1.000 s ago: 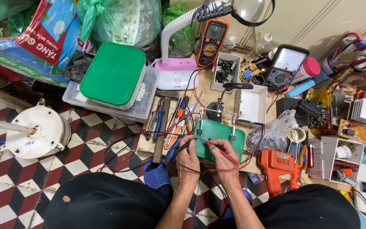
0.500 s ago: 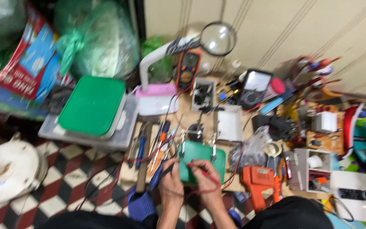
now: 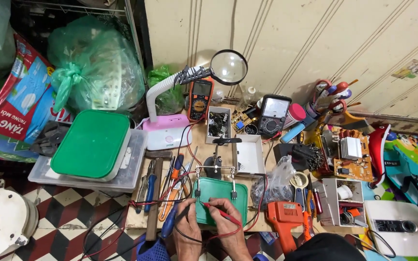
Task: The person sits on the floor and uses a multimeter to test electronic components on a green plastic lid. They connect the multimeter probes to the components and check the readings on the multimeter display. The person also picks up and handles small electronic parts from a container.
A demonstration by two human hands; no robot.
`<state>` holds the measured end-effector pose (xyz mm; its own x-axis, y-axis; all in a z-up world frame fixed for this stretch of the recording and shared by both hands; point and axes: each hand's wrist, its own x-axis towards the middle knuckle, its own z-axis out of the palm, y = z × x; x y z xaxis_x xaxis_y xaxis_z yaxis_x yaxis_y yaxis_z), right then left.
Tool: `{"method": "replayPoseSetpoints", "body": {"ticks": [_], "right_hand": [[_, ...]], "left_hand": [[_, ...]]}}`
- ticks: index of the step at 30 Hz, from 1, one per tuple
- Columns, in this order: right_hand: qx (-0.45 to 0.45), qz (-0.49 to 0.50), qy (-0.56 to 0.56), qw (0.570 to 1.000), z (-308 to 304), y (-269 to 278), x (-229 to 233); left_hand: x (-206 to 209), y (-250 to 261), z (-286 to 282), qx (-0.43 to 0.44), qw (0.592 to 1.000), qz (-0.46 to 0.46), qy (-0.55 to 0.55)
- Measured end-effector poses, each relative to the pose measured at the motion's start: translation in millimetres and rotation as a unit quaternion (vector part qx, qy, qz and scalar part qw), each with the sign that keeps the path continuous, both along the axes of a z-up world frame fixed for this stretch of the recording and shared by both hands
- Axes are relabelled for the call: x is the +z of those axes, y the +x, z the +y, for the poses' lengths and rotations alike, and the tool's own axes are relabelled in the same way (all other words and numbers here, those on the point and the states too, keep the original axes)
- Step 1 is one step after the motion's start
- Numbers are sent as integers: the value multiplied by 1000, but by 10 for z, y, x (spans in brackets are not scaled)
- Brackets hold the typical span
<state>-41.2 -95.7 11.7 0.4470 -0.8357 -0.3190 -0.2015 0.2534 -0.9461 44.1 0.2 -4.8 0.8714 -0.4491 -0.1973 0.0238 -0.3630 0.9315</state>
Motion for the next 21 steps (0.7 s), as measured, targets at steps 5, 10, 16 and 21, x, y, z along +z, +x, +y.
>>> {"method": "replayPoseSetpoints", "body": {"ticks": [5, 10, 16, 21], "right_hand": [[4, 8, 1, 1000, 0, 6, 20], [2, -9, -6, 1000, 2, -5, -13], [4, 0, 1, 1000, -11, -2, -29], [5, -9, 2, 1000, -16, -9, -85]], "left_hand": [[-121, 9, -20, 8, 1000, -29, -10], [-145, 1, -17, -6, 1000, 3, 5], [-163, 0, -20, -4, 1000, 18, 12], [-184, -10, -18, -15, 999, 27, 20]]}}
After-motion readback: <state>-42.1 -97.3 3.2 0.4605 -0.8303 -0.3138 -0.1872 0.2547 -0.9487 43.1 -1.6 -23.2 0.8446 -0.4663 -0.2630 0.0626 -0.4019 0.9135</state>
